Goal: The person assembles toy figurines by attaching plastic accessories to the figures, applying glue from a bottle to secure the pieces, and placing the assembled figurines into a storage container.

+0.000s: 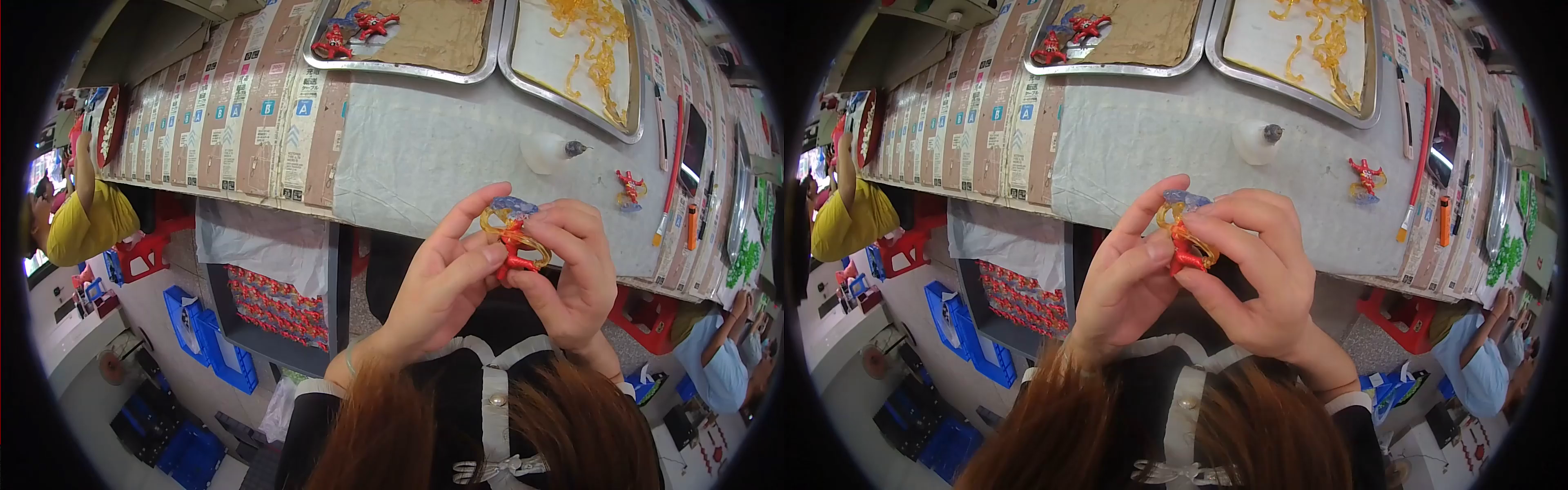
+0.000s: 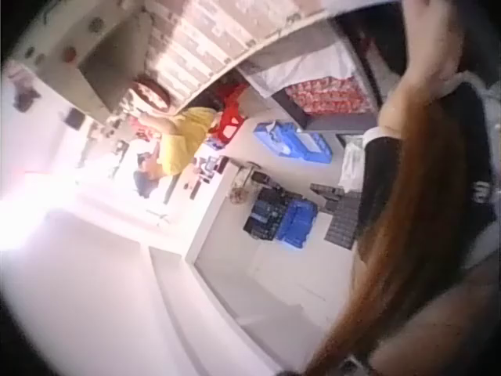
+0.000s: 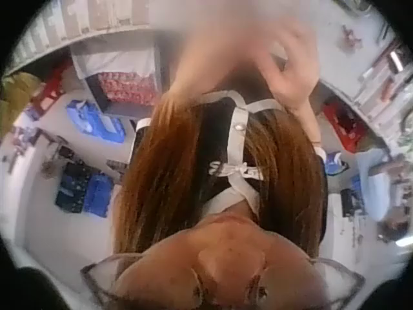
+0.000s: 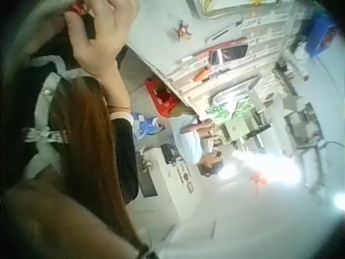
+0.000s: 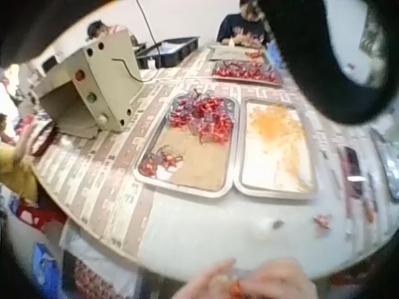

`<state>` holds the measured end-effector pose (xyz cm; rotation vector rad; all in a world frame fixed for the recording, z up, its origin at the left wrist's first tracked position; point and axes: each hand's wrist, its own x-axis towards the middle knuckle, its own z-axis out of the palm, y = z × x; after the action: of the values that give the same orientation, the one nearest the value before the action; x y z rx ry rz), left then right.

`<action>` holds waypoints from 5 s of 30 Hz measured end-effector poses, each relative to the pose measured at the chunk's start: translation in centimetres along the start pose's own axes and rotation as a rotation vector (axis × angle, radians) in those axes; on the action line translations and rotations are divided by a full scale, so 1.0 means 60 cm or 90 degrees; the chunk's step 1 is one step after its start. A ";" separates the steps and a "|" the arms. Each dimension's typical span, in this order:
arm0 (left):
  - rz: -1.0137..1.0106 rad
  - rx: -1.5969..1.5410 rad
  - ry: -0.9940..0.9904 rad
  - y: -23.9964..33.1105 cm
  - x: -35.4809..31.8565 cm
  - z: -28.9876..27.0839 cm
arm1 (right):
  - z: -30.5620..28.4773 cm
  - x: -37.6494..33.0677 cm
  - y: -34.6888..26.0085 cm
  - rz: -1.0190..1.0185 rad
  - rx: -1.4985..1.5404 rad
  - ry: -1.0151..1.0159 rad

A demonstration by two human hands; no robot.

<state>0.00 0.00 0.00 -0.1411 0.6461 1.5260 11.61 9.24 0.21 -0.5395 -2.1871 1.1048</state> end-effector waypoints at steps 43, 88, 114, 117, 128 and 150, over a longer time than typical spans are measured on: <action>0.525 0.668 -0.075 0.031 -0.046 -0.111 | 0.078 -0.003 -0.013 0.856 0.881 -0.085; 0.725 1.175 0.551 0.369 0.007 -0.790 | 0.132 -0.028 0.000 0.697 0.649 -0.114; 0.142 0.449 -0.104 -0.050 0.024 0.002 | -0.048 -0.089 0.010 0.196 -0.075 0.372; 0.072 0.362 -0.199 -0.070 0.045 0.040 | -0.026 -0.100 -0.002 0.084 -0.173 0.342; 0.082 0.306 -0.043 -0.078 0.034 0.002 | -0.027 -0.127 0.003 0.182 0.215 0.285; 0.145 0.333 -0.080 -0.064 0.016 0.004 | -0.048 -0.113 -0.008 0.206 0.296 0.251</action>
<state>3.67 0.70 -1.43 0.4356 0.9613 1.5159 18.46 6.53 -0.41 -0.8311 -1.4736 1.4760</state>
